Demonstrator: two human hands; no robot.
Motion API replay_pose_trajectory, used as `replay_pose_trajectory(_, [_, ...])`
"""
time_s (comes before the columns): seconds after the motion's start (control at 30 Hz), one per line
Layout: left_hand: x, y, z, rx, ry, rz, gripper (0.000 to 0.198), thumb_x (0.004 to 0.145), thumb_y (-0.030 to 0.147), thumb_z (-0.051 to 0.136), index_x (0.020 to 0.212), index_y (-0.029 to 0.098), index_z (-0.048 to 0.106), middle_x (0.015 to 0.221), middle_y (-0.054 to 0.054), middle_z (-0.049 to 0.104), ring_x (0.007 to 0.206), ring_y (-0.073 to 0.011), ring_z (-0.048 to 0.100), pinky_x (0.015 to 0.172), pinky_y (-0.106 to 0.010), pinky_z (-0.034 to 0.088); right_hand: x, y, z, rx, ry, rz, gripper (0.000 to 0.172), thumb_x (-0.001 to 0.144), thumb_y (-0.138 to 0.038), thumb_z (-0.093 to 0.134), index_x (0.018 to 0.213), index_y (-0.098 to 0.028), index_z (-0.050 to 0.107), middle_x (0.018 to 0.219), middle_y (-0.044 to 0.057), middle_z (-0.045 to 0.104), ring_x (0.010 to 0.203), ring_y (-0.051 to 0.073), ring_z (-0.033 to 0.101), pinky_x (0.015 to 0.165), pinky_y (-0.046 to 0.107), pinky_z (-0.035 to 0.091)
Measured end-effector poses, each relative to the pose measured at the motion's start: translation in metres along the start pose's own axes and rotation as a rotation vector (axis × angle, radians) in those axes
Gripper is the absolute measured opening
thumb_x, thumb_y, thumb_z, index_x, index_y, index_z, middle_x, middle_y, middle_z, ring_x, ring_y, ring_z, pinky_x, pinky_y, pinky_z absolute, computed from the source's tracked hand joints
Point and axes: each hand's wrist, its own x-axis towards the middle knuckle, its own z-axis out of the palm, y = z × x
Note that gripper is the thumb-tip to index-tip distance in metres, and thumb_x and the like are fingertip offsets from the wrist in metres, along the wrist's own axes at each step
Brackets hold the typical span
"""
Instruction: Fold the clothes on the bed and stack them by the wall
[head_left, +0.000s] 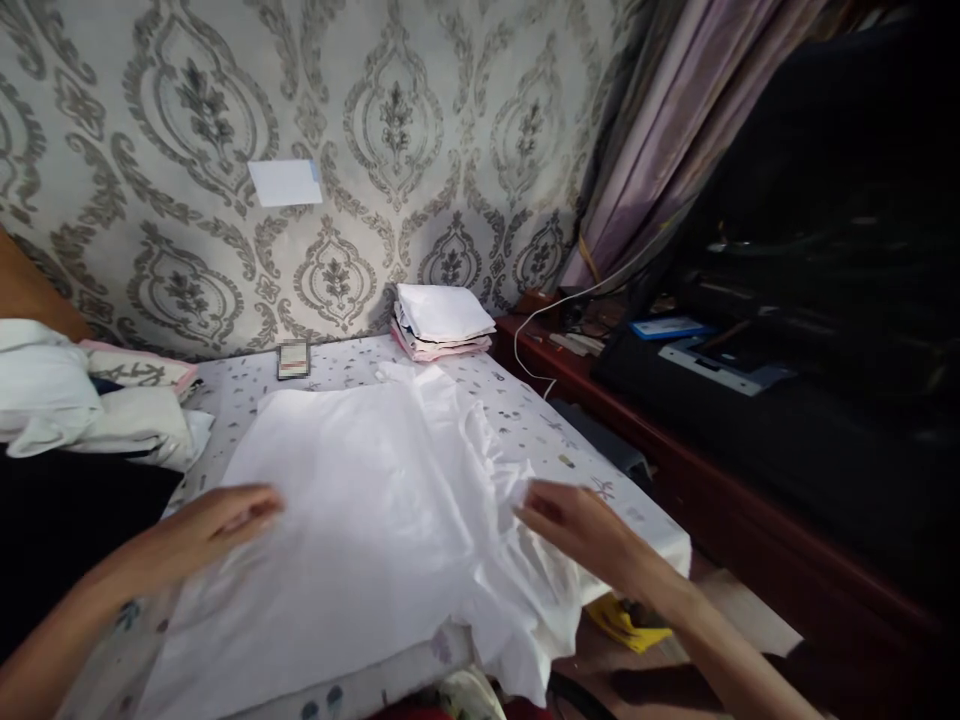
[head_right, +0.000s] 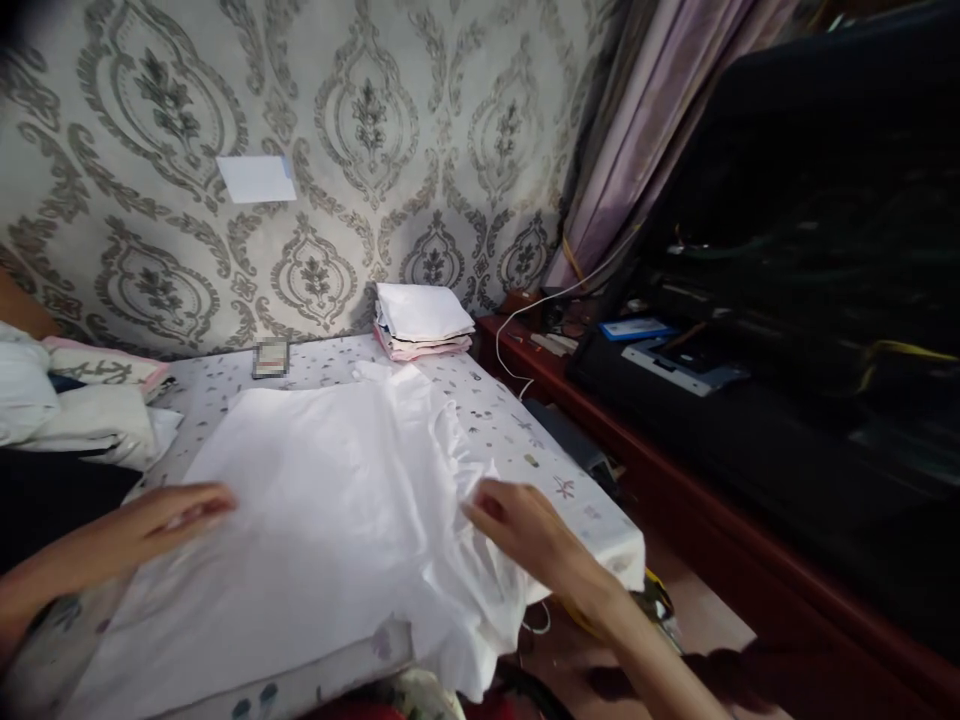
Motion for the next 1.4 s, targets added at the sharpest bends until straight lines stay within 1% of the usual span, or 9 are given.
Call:
replay_pose_trajectory(0.13, [0.082, 0.040, 0.037, -0.118, 0.066, 0.078, 0.049, 0.097, 0.047, 0.040, 0.137, 0.026, 0.056, 0.143, -0.008, 0.061, 0.130, -0.0255, 0.058, 0.106, -0.039, 0.050, 0.105, -0.044, 0.048, 0.083, 0.063, -0.436, 0.031, 0.097, -0.034, 0.049, 0.119, -0.019, 0.065, 0.131, 0.012, 0.066, 0.119, 0.023, 0.062, 0.100, 0.038, 0.050])
replay_pose_trajectory(0.23, [0.117, 0.025, 0.068, 0.062, 0.036, 0.183, 0.057, 0.098, 0.052, 0.040, 0.148, 0.026, 0.045, 0.158, -0.008, 0.045, 0.146, -0.0242, 0.041, 0.124, -0.043, 0.029, 0.158, -0.040, 0.085, -0.011, 0.053, -0.554, 0.042, 0.099, -0.036, 0.047, 0.138, -0.021, 0.057, 0.151, 0.012, 0.051, 0.139, 0.024, 0.047, 0.114, 0.042, 0.041])
replay_pose_trajectory(0.43, [0.128, -0.089, 0.040, 0.293, 0.306, -0.076, 0.059, 0.096, 0.049, 0.032, 0.138, 0.013, 0.053, 0.149, -0.018, 0.053, 0.141, -0.0315, 0.045, 0.119, -0.049, 0.033, 0.204, 0.037, 0.057, -0.249, 0.263, -0.048, 0.041, 0.101, -0.025, 0.036, 0.128, -0.009, 0.062, 0.139, 0.020, 0.058, 0.133, 0.029, 0.051, 0.113, 0.043, 0.038])
replay_pose_trajectory(0.57, [0.150, -0.124, 0.012, 0.276, 0.457, -0.111, 0.052, 0.094, 0.043, 0.032, 0.132, 0.016, 0.054, 0.137, -0.016, 0.060, 0.130, -0.0302, 0.053, 0.113, -0.047, 0.040, 0.253, 0.029, 0.037, -0.274, 0.239, 0.099, 0.038, 0.102, -0.031, 0.039, 0.130, -0.016, 0.061, 0.134, 0.015, 0.062, 0.124, 0.026, 0.056, 0.105, 0.037, 0.042])
replay_pose_trajectory(0.73, [0.185, -0.124, -0.024, 0.169, 0.163, -0.204, 0.053, 0.074, 0.045, 0.051, 0.118, 0.018, 0.062, 0.120, -0.011, 0.068, 0.113, -0.0300, 0.062, 0.101, -0.039, 0.047, 0.323, 0.001, 0.049, -0.273, 0.169, 0.216, 0.043, 0.088, -0.047, 0.064, 0.117, -0.015, 0.068, 0.123, 0.016, 0.067, 0.114, 0.033, 0.061, 0.087, 0.038, 0.049])
replay_pose_trajectory(0.83, [0.186, -0.122, -0.049, 0.091, -0.017, -0.203, 0.041, 0.065, 0.049, 0.055, 0.093, 0.020, 0.063, 0.101, -0.007, 0.071, 0.100, -0.0284, 0.065, 0.090, -0.033, 0.048, 0.334, 0.003, 0.058, -0.254, 0.185, 0.196, 0.031, 0.090, -0.034, 0.058, 0.115, -0.019, 0.069, 0.119, 0.011, 0.070, 0.110, 0.029, 0.062, 0.082, 0.034, 0.047])
replay_pose_trajectory(0.97, [0.173, -0.127, -0.071, 0.028, -0.042, -0.290, 0.034, 0.066, 0.052, 0.054, 0.081, 0.022, 0.055, 0.080, -0.002, 0.065, 0.085, -0.0249, 0.062, 0.072, -0.028, 0.045, 0.326, 0.010, 0.066, -0.226, 0.247, 0.147, 0.031, 0.096, -0.027, 0.044, 0.116, -0.021, 0.068, 0.114, 0.011, 0.071, 0.106, 0.027, 0.061, 0.083, 0.034, 0.045])
replay_pose_trajectory(1.17, [0.164, -0.134, -0.077, 0.458, -0.008, -0.537, 0.021, 0.069, 0.039, 0.057, 0.079, 0.021, 0.058, 0.090, -0.010, 0.069, 0.091, -0.0320, 0.064, 0.073, -0.035, 0.043, 0.325, 0.012, 0.067, -0.172, 0.299, 0.145, 0.031, 0.095, -0.029, 0.045, 0.114, -0.022, 0.068, 0.108, 0.010, 0.072, 0.099, 0.026, 0.062, 0.078, 0.032, 0.044])
replay_pose_trajectory(1.4, [0.267, -0.034, -0.028, 0.055, 0.111, -0.238, 0.031, 0.089, 0.042, 0.052, 0.106, 0.018, 0.063, 0.106, -0.010, 0.073, 0.094, -0.0242, 0.067, 0.078, -0.030, 0.048, 0.325, 0.016, 0.064, -0.069, 0.367, 0.114, 0.032, 0.096, -0.034, 0.044, 0.114, -0.022, 0.068, 0.106, 0.007, 0.072, 0.097, 0.024, 0.063, 0.077, 0.029, 0.044])
